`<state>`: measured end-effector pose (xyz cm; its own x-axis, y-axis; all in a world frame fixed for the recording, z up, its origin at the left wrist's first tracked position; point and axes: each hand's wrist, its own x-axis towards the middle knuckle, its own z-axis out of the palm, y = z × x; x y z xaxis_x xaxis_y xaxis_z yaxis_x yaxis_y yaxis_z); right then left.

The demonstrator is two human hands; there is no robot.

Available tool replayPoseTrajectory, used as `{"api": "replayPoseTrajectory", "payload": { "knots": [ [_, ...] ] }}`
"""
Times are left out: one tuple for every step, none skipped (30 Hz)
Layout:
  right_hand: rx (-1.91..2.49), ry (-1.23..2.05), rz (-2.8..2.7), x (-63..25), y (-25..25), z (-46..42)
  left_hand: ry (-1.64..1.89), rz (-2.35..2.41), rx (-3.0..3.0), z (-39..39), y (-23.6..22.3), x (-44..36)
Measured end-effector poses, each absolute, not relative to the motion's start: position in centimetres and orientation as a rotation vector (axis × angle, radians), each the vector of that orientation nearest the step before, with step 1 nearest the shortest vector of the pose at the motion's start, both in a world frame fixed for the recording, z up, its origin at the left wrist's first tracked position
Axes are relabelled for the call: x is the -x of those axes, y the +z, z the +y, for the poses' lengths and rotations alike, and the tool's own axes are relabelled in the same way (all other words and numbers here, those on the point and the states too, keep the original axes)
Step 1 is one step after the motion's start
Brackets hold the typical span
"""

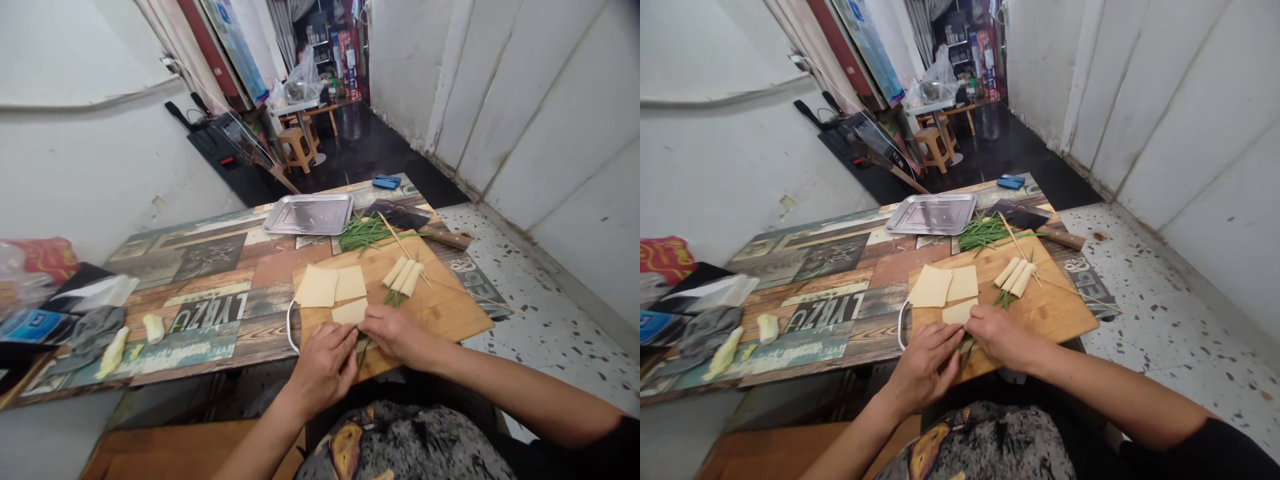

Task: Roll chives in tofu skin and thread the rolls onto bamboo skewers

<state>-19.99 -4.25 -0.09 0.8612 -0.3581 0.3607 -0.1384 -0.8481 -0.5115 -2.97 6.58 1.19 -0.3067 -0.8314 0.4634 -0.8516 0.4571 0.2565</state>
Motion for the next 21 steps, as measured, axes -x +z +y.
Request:
{"api": "replayPoseTrajectory", "payload": {
  "knots": [
    [2.601,-0.626,0.361,20.0,-0.1,-4.2,0.033,-2.162,-1.421,6.6,1.4,3.2],
    [2.637,-0.627,0.355,20.1,-0.1,-4.1,0.032,-2.141,-1.435,6.6,1.4,3.4],
    [2.662,-0.623,0.348,20.1,-0.2,-4.1,0.049,-2.114,-1.443,6.6,1.4,3.6],
    [2.674,-0.615,0.342,20.2,-0.2,-4.1,0.078,-2.086,-1.456,6.5,1.4,3.8],
    [2.677,-0.609,0.339,20.2,-0.3,-4.2,0.108,-2.061,-1.479,6.4,1.2,4.0],
    [2.672,-0.603,0.339,20.1,-0.4,-4.2,0.137,-2.043,-1.505,6.2,1.1,4.2],
    [2.662,-0.605,0.342,20.1,-0.6,-4.3,0.158,-2.036,-1.526,6.0,0.9,4.3],
    [2.651,-0.611,0.343,20.0,-0.7,-4.4,0.171,-2.038,-1.537,5.9,0.7,4.3],
    [2.643,-0.621,0.346,19.9,-0.9,-4.5,0.175,-2.043,-1.539,5.8,0.6,4.3],
    [2.641,-0.630,0.349,19.8,-1.0,-4.6,0.171,-2.049,-1.533,5.7,0.6,4.3],
    [2.645,-0.636,0.349,19.7,-1.0,-4.7,0.164,-2.056,-1.520,5.7,0.5,4.2],
    [2.656,-0.642,0.350,19.7,-1.0,-4.7,0.154,-2.058,-1.507,5.7,0.5,4.1],
    [2.674,-0.642,0.347,19.7,-1.0,-4.7,0.139,-2.059,-1.495,5.7,0.6,4.1],
    [2.699,-0.632,0.337,19.8,-0.8,-4.7,0.119,-2.058,-1.483,5.7,0.6,4.0],
    [2.731,-0.614,0.318,19.9,-0.6,-4.7,0.093,-2.059,-1.466,5.8,0.7,3.9],
    [2.765,-0.584,0.289,20.1,-0.3,-4.7,0.064,-2.062,-1.444,5.7,0.7,3.8],
    [2.796,-0.543,0.257,20.3,0.0,-4.7,0.040,-2.070,-1.415,5.7,0.7,3.7],
    [2.822,-0.493,0.221,20.6,0.3,-4.7,0.024,-2.082,-1.386,5.7,0.7,3.6],
    [2.843,-0.446,0.187,20.8,0.6,-4.7,0.021,-2.098,-1.359,5.6,0.6,3.5],
    [2.861,-0.411,0.159,21.0,0.8,-4.8,0.030,-2.115,-1.337,5.5,0.6,3.4],
    [2.876,-0.384,0.136,21.2,0.9,-4.8,0.044,-2.132,-1.324,5.4,0.6,3.3]
  ]
}}
